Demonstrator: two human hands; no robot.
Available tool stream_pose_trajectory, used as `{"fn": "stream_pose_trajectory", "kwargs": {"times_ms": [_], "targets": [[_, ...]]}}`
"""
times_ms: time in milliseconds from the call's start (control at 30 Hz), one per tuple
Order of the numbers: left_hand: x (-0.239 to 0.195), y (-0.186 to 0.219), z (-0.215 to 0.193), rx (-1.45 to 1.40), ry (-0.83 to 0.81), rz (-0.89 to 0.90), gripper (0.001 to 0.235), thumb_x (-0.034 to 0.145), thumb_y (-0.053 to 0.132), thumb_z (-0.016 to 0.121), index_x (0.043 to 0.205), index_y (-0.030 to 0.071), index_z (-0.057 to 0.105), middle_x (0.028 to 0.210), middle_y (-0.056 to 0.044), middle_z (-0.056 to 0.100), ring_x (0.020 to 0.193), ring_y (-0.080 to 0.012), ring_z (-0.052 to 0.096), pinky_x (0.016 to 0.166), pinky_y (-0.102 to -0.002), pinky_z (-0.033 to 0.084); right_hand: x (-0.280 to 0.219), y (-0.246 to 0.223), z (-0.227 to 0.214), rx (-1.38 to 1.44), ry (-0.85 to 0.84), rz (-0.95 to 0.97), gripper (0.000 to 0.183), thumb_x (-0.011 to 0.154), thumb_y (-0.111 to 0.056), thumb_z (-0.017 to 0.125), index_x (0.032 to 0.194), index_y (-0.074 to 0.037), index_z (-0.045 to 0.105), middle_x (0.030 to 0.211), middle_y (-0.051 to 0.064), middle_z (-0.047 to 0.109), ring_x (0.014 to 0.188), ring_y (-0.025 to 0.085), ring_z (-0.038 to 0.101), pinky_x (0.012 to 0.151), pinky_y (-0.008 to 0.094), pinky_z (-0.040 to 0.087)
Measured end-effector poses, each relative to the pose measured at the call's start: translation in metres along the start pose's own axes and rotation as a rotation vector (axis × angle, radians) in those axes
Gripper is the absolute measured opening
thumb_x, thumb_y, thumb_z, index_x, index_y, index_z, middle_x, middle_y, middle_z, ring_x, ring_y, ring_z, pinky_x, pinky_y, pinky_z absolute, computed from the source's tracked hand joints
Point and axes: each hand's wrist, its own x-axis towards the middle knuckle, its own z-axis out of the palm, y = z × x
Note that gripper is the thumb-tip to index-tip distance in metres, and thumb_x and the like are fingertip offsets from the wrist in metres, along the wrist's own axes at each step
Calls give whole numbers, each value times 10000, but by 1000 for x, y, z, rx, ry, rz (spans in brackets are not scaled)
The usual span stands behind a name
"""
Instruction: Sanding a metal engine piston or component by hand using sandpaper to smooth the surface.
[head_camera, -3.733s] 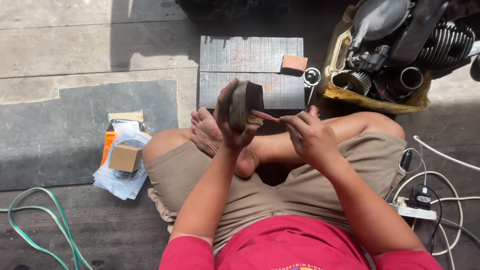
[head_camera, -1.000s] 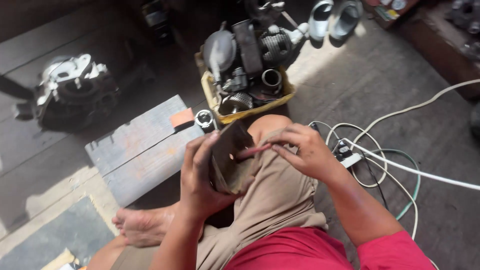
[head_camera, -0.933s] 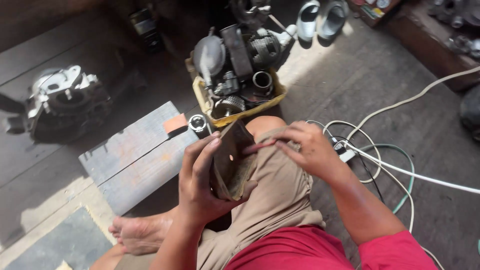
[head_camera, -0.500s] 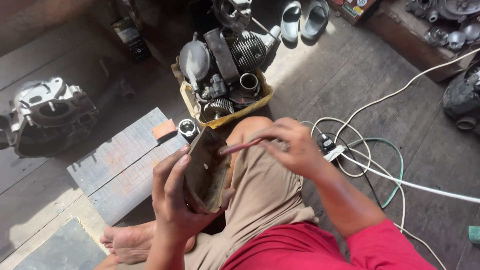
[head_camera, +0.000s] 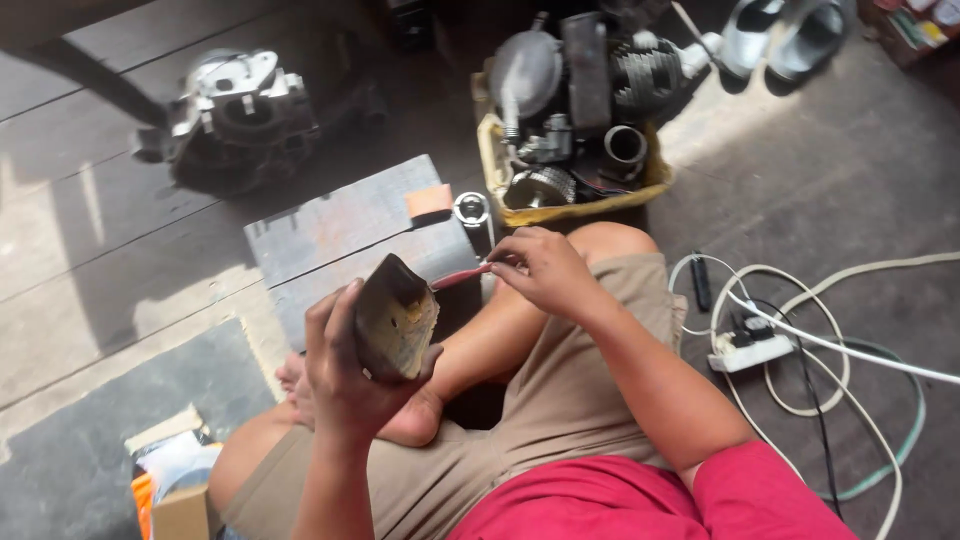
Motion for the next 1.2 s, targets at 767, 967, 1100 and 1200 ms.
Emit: {"fn": "stream_pose_trajectory", "kwargs": {"times_ms": [767, 967, 1100, 1200], "targets": [[-41, -121, 67, 203, 4, -191, 1058, 608, 401, 928, 1527, 182, 452, 1222, -96, 546, 1118, -335, 645, 903, -466, 587, 38, 54, 148, -233, -426, 217, 227, 909, -331, 714, 991, -132, 785, 882, 117, 772, 909, 355, 755, 800, 488, 589], [-37, -120, 69, 200, -68, -255, 1063, 604, 350, 933, 1528, 203, 429, 1243, -105, 529, 1146, -360, 635, 942, -492, 586, 41, 39, 138, -376, -384, 134, 237, 934, -372, 674, 997, -165, 770, 849, 65, 750, 870, 318, 750, 784, 470, 579], [-37, -115, 63, 162, -122, -271, 1068, 613, 306, 922, 1544, 230, 406, 1280, -108, 515, 1175, -380, 629, 967, -506, 579, 35, 53, 152, -413, -419, 69, 231, 929, -366, 657, 964, -158, 751, 845, 93, 748, 864, 354, 752, 757, 487, 574], [-36, -110, 56, 121, -156, -285, 1075, 627, 287, 913, 1561, 253, 382, 1304, -110, 523, 1201, -392, 627, 975, -519, 574, 36, 38, 135, -506, -361, 11, 231, 931, -381, 666, 956, -167, 749, 832, 69, 741, 828, 333, 756, 761, 455, 564]]}}
